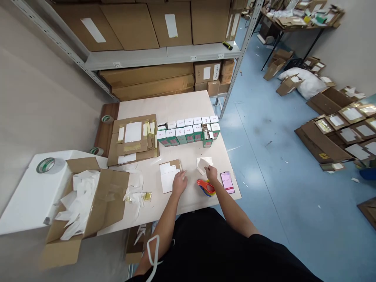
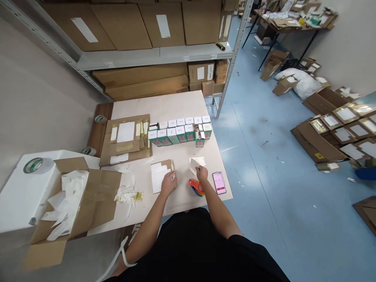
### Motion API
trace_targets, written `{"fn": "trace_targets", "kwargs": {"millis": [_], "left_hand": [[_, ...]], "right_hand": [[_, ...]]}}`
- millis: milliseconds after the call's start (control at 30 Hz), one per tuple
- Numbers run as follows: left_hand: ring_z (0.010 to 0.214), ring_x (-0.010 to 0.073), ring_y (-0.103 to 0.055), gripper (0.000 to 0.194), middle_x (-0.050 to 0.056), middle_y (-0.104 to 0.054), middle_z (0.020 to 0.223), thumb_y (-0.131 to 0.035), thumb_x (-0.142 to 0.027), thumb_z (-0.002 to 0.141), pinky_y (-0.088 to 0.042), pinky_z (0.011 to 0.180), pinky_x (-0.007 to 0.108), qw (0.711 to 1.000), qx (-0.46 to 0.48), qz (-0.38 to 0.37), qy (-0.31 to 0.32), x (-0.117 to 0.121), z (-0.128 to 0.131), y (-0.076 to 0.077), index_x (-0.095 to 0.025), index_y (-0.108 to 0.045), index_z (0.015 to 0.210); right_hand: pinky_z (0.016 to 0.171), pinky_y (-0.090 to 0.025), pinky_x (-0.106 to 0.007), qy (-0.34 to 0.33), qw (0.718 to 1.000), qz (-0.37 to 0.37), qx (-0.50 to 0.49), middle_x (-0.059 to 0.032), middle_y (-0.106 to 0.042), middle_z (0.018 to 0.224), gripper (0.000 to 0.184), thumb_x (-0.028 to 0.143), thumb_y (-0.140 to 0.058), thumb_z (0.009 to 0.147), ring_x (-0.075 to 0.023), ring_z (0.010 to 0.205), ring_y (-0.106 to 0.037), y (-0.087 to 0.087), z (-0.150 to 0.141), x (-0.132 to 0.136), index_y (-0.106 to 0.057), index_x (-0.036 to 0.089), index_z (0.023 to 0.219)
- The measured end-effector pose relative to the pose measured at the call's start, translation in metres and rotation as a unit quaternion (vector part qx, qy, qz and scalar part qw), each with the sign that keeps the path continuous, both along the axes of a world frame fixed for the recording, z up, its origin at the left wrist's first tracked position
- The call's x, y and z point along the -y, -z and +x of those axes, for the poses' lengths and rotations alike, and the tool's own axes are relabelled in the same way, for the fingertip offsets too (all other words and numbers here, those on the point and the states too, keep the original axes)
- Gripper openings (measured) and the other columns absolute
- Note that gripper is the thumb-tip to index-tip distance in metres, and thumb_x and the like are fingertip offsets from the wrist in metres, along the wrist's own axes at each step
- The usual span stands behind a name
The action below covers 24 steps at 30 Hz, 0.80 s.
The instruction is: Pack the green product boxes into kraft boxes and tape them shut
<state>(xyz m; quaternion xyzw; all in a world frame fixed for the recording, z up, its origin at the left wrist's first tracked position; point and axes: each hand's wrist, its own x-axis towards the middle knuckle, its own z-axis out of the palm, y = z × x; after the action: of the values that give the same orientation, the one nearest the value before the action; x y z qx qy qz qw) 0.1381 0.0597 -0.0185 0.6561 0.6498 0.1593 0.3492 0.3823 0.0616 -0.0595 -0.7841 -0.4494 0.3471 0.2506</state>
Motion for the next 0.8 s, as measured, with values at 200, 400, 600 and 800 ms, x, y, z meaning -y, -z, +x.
{"fn": "trace_targets", "kwargs": {"millis": [200,400,600,800], "left_hand": [[0.096,0.0226,-0.074,0.052,0.009,-0.077,0.115,-0.068,-0.032,0.091,-0.056,0.098,0.039,0.979,0.165,-0.092,-0.079,-0.039,0.074,-0.033,-0.022,-0.065,0.142],[0.097,0.0239,-0.073,0.033,0.009,-0.077,0.116,-0.077,-0.032,0.082,-0.058,0.091,0.037,0.977,0.207,-0.019,-0.047,-0.043,0.075,-0.053,-0.022,-0.079,0.113],[0.110,0.0256,-0.070,0.027,0.010,-0.077,0.114,-0.071,-0.046,0.087,-0.056,0.092,0.036,0.976,0.217,0.003,0.004,-0.048,0.070,-0.063,-0.021,-0.080,0.085],[0.104,0.0248,-0.071,0.026,0.008,-0.079,0.111,-0.073,-0.036,0.087,-0.054,0.099,0.039,0.978,0.194,-0.017,0.077,-0.059,0.058,-0.058,-0.022,-0.083,0.107]], "right_hand": [[0.067,-0.040,-0.027,-0.120,0.984,0.112,0.075,-0.0077,-0.074,0.086,0.032,0.026,-0.045,0.103,-0.0189,0.073,-0.062,-0.024,-0.002,0.015,-0.076,0.019,0.098],[0.071,-0.042,-0.026,-0.156,0.976,0.097,0.118,-0.0080,-0.075,0.094,0.042,0.013,-0.046,0.099,-0.0194,0.081,-0.065,-0.034,-0.009,0.018,-0.072,0.020,0.132],[0.072,-0.042,-0.026,-0.142,0.980,0.070,0.117,-0.0073,-0.075,0.095,0.045,0.015,-0.045,0.103,-0.0189,0.082,-0.065,-0.038,-0.022,0.022,-0.066,0.023,0.141],[0.067,-0.042,-0.025,-0.161,0.985,-0.040,0.041,-0.0012,-0.074,0.091,0.081,0.013,-0.061,0.090,-0.0182,0.080,-0.066,-0.051,-0.001,0.027,-0.032,0.024,0.165]]}}
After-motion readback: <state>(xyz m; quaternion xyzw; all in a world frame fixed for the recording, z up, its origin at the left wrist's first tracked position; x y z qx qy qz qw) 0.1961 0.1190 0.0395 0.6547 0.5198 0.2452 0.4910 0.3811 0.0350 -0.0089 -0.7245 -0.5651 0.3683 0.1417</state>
